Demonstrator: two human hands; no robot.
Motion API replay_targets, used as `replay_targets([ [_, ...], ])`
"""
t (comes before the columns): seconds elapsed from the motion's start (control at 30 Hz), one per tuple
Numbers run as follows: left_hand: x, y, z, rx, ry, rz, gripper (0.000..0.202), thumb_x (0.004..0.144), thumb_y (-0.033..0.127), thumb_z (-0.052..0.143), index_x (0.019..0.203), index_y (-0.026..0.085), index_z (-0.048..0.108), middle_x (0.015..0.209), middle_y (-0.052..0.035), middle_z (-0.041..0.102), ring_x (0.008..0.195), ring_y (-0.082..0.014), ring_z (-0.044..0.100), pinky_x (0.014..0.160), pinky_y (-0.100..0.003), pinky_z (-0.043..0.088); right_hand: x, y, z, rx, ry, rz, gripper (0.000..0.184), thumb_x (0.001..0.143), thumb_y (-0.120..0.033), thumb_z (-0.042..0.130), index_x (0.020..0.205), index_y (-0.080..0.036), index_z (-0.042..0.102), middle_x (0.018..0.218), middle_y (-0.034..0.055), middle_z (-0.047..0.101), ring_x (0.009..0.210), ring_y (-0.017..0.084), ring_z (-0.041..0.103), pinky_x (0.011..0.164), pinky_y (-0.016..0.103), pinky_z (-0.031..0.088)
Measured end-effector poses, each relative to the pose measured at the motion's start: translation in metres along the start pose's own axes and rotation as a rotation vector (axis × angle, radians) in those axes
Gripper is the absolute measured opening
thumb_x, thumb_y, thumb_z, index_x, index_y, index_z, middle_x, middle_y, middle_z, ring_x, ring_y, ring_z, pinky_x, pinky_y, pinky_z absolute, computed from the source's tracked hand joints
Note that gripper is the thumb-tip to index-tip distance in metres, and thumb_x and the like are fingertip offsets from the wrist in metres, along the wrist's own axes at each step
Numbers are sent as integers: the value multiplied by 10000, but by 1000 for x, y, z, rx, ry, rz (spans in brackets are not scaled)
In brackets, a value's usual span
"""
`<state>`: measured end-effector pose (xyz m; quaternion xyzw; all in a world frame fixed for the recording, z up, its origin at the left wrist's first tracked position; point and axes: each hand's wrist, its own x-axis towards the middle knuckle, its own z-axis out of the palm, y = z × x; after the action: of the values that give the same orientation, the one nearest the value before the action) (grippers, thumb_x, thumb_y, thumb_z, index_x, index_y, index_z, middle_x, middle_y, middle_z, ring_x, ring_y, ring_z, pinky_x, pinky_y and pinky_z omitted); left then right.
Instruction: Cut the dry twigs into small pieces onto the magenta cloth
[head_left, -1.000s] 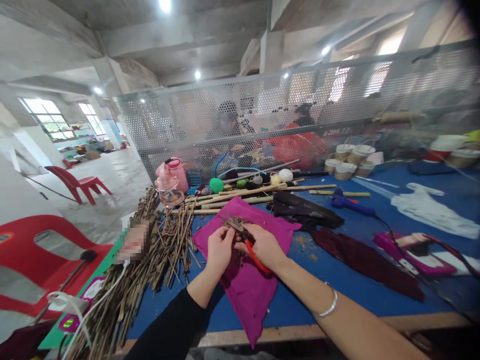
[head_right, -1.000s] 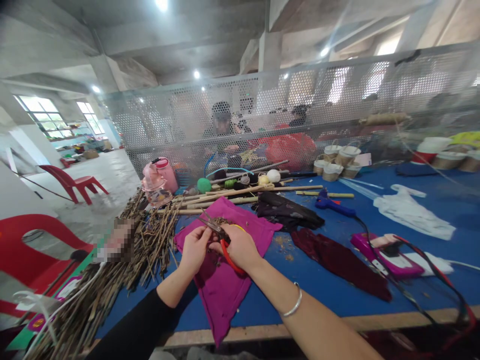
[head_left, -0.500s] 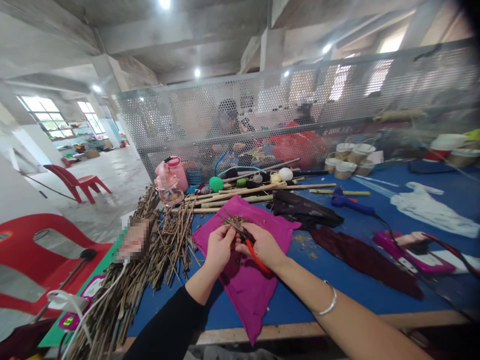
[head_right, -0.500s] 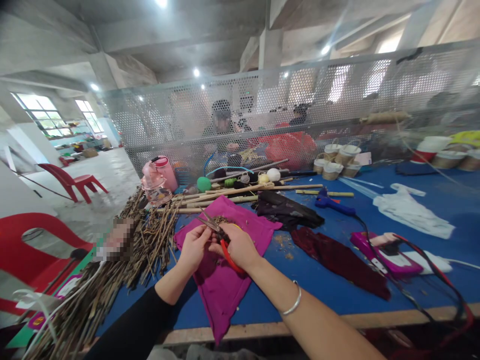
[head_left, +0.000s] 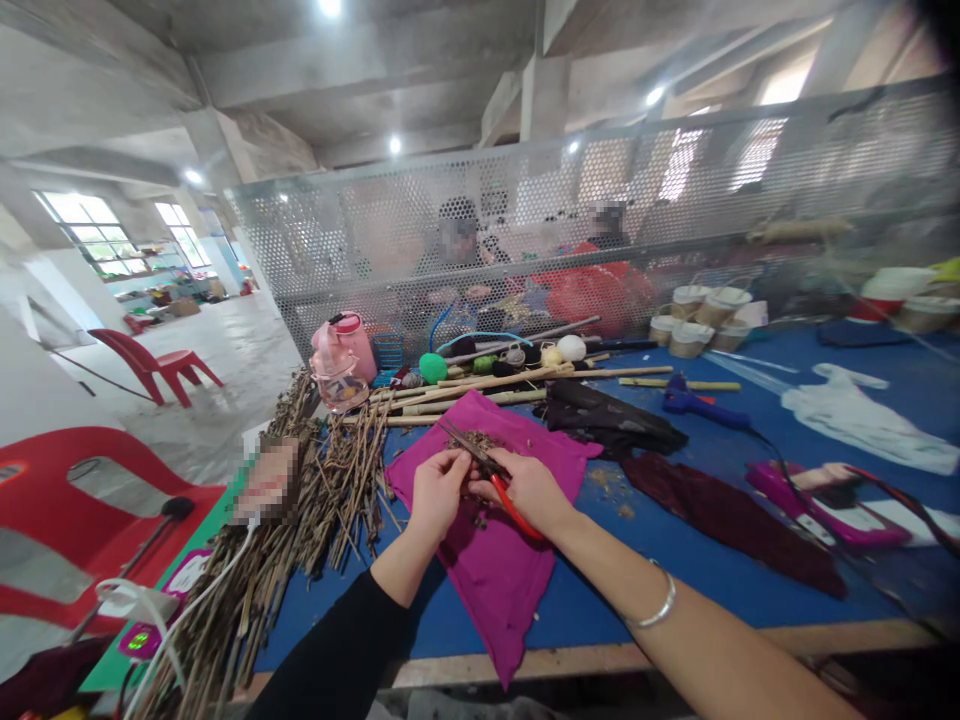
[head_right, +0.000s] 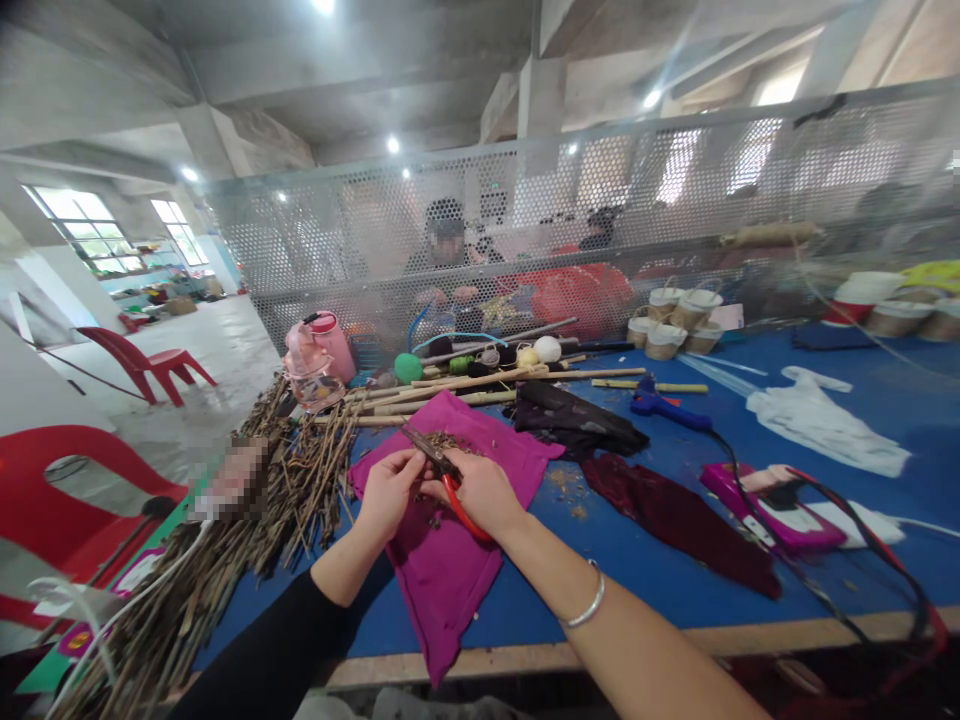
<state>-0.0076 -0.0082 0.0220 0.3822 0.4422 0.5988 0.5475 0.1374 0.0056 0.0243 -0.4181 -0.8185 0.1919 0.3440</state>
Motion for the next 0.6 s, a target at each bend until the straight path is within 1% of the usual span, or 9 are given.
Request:
replay_targets([
  [0.1,1,0,-1,-12,37,-6,312,591,333,717,795,103,662,627,-18,619,526,-85,545,504,-189,451,1,3,0,8,51,9,355,755,-449,579,1010,-203,570,846,56,673,737,195,624,639,254,441],
  [0.2,2,0,-1,-44,72,-10,324,559,324,741,776,103,648,600,-12,618,498,-77,539,494,-181,433,2,6,1,-22,81,32,390,722,-441,612,1013,-189,552,835,55,663,723,192,614,630,260,441],
  [0.33,1,3,-1,-49,96,-28,319,536,322,755,732,99,638,591,-17,618,492,-72,536,485,-171,417,0,5,2,-81,67,1,488,680,-425,650,1083,-188,509,986,83,626,888,219,591,750,311,442],
  [0.43,1,5,0,-38,79,1,286,546,317,747,697,100,638,577,-13,611,481,-67,521,474,-169,408,0,2,3,-103,42,-33,528,659,-435,665,1087,-168,508,1023,108,603,938,239,571,799,346,432],
  [0.5,0,5,1,-18,75,16,270,546,308,743,695,104,648,581,-15,618,483,-71,521,471,-170,405,0,1,3,-95,30,-44,513,657,-436,671,1070,-170,524,1010,108,606,929,243,569,800,354,432],
  [0.6,-1,5,1,32,74,20,256,549,309,734,690,107,663,579,-21,629,481,-81,524,458,-176,401,1,1,2,-47,21,-44,436,687,-416,658,1049,-200,548,983,84,618,899,229,576,782,339,437],
])
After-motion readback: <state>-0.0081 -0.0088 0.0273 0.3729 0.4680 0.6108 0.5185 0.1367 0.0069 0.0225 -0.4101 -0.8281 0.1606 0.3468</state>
